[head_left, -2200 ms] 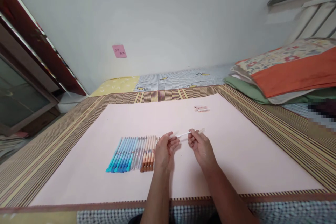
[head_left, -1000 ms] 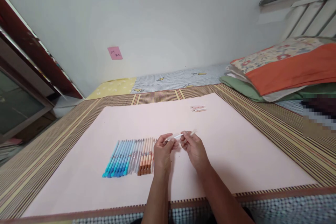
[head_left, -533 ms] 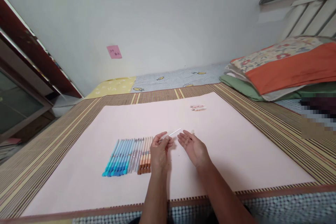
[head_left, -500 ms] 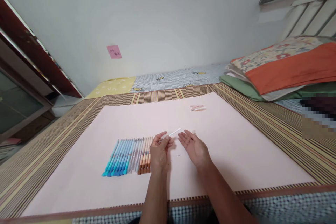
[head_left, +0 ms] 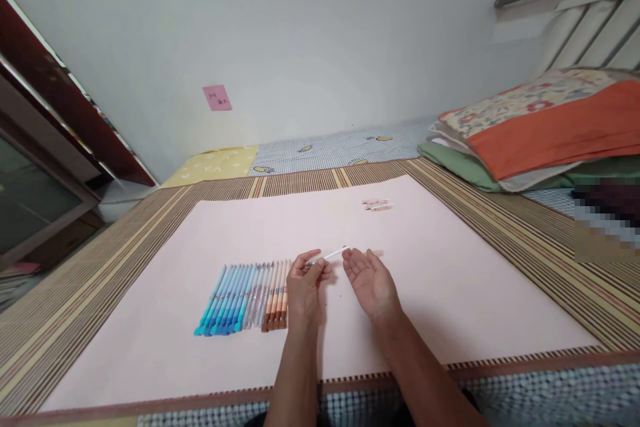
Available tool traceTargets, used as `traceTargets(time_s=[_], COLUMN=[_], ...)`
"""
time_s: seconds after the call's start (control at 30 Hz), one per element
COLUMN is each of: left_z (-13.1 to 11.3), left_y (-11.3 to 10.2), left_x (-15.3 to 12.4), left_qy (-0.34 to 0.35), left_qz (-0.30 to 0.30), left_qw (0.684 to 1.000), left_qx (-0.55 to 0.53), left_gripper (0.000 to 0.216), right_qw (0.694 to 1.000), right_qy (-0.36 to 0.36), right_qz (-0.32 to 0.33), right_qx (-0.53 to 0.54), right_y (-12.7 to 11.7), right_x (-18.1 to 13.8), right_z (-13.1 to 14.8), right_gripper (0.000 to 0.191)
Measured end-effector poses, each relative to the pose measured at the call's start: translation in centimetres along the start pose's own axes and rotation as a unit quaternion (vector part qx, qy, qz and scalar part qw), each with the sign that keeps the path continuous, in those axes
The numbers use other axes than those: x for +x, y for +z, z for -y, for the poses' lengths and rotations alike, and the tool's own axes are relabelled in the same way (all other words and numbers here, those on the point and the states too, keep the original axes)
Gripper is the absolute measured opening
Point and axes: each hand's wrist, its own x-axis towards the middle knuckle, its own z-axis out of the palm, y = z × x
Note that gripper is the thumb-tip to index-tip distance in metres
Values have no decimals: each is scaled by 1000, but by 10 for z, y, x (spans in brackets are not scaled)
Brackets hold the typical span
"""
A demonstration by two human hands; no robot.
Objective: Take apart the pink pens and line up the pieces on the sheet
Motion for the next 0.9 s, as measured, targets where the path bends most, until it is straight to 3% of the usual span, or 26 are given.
traceTargets(time_s=[0.13, 0.37, 0.5, 0.9], left_z=[1, 1, 1, 0], left_y=[-1, -2, -2, 2], left_x=[0, 2, 2, -2], left_qy=[3, -8, -13, -28], left_qz=[7, 21, 32, 58], left_qw=[1000, 999, 999, 997], left_qx=[6, 23, 28, 45], left_gripper=[44, 44, 43, 44], right_qw=[993, 980, 979, 969], right_qy=[45, -88, -96, -61], right_qz=[29, 71, 81, 126], right_qx=[-102, -163, -159, -202], right_y=[4, 13, 16, 14], right_x=[-6, -14, -15, -15], right_z=[-3, -1, 7, -1], right_gripper=[18, 42, 50, 39])
